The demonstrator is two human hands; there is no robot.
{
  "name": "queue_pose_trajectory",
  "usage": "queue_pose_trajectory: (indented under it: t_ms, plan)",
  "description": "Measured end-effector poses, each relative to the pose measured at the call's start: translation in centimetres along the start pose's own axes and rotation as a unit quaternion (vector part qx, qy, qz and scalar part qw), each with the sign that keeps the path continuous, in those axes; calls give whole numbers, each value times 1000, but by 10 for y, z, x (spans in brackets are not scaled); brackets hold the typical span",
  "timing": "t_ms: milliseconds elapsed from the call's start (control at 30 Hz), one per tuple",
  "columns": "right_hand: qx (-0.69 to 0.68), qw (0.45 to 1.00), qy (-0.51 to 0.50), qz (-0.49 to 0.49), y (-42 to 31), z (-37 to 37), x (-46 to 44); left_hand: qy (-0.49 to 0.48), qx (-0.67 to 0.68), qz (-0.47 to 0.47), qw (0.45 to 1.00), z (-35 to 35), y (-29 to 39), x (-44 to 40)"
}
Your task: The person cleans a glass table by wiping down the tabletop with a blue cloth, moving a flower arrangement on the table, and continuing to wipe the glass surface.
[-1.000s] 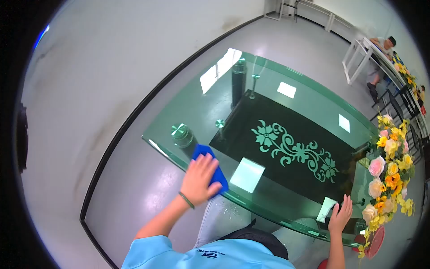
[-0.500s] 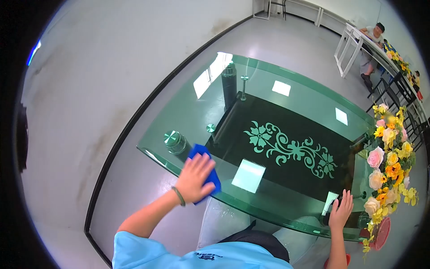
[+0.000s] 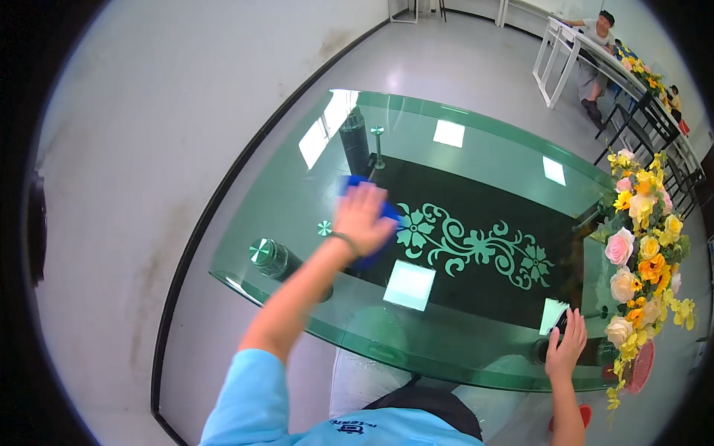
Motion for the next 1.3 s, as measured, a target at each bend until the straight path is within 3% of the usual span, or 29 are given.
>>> queue_pose_trajectory:
  t_ms: [33, 67, 167, 200, 267, 300, 333, 400, 467, 500, 600, 700, 900, 967, 1033, 1100, 1133, 1233, 1300]
  plan:
    - [2, 1000, -1, 0, 1, -1, 1, -6, 28, -58, 998, -11, 51, -1]
    - [0, 1000, 3, 8, 1, -1, 1, -146, 70, -112, 981, 0, 104, -3]
    - [-7, 1000, -8, -1, -2, 3, 1, 101, 54, -211, 971, -87, 187, -17]
    - [-11, 1000, -5, -2, -1, 5, -2, 86, 61, -201, 974, -83, 181, -25]
    - [-26, 1000, -9, -3, 2, 3, 2, 45, 72, -176, 981, -70, 153, -42]
    - [-30, 1000, -8, -3, 3, 2, 2, -51, 52, -112, 991, -30, 120, -46]
    - [-33, 999, -7, -4, 4, 1, 2, -46, 44, -45, 997, -6, 77, -48]
    - [-30, 999, -7, -8, 4, 2, 1, 117, -14, 46, 992, -5, -38, -52]
    - [-34, 999, 0, -7, 4, 1, 0, 40, -55, 183, 981, 41, -128, -17]
    - [-34, 999, 2, -9, 6, 1, 2, 56, -80, 235, 967, 45, -173, 5]
    - [-28, 1000, 2, -1, 3, 3, 2, 46, -97, 298, 949, 72, -246, 81]
    - [-23, 1000, 2, -1, 1, 1, 2, 61, -93, 320, 941, 84, -248, 156]
    - [-11, 1000, 7, -4, 0, 1, 2, 73, -85, 206, 972, 70, -158, 251]
    - [-7, 1000, 8, 4, 2, 1, 0, 70, -79, 191, 976, 75, -179, 245]
    - [-6, 1000, 12, 10, 4, -1, 1, 110, -111, 278, 948, 84, -241, 230]
    - [-7, 1000, 13, 17, 6, -3, 0, 106, -28, 370, 923, 89, -307, 218]
    - [-10, 1000, 14, 18, 7, -4, 0, 79, 42, 422, 902, 92, -315, 213]
    - [-8, 1000, 19, 15, 8, -3, 0, 123, -10, 477, 870, 91, -289, 218]
    - [-7, 1000, 21, 8, 8, -6, 1, 212, -45, 441, 871, 75, -279, 232]
Point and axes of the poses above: each hand's wrist, its own x-axis away from the middle knuckle, its own z-axis out of the back of the hand, y = z × x, the point moved 7 cm from there along -x, towards the middle knuckle, and after that the axes turned 3 degrees about -y, right-handed, at the moved point
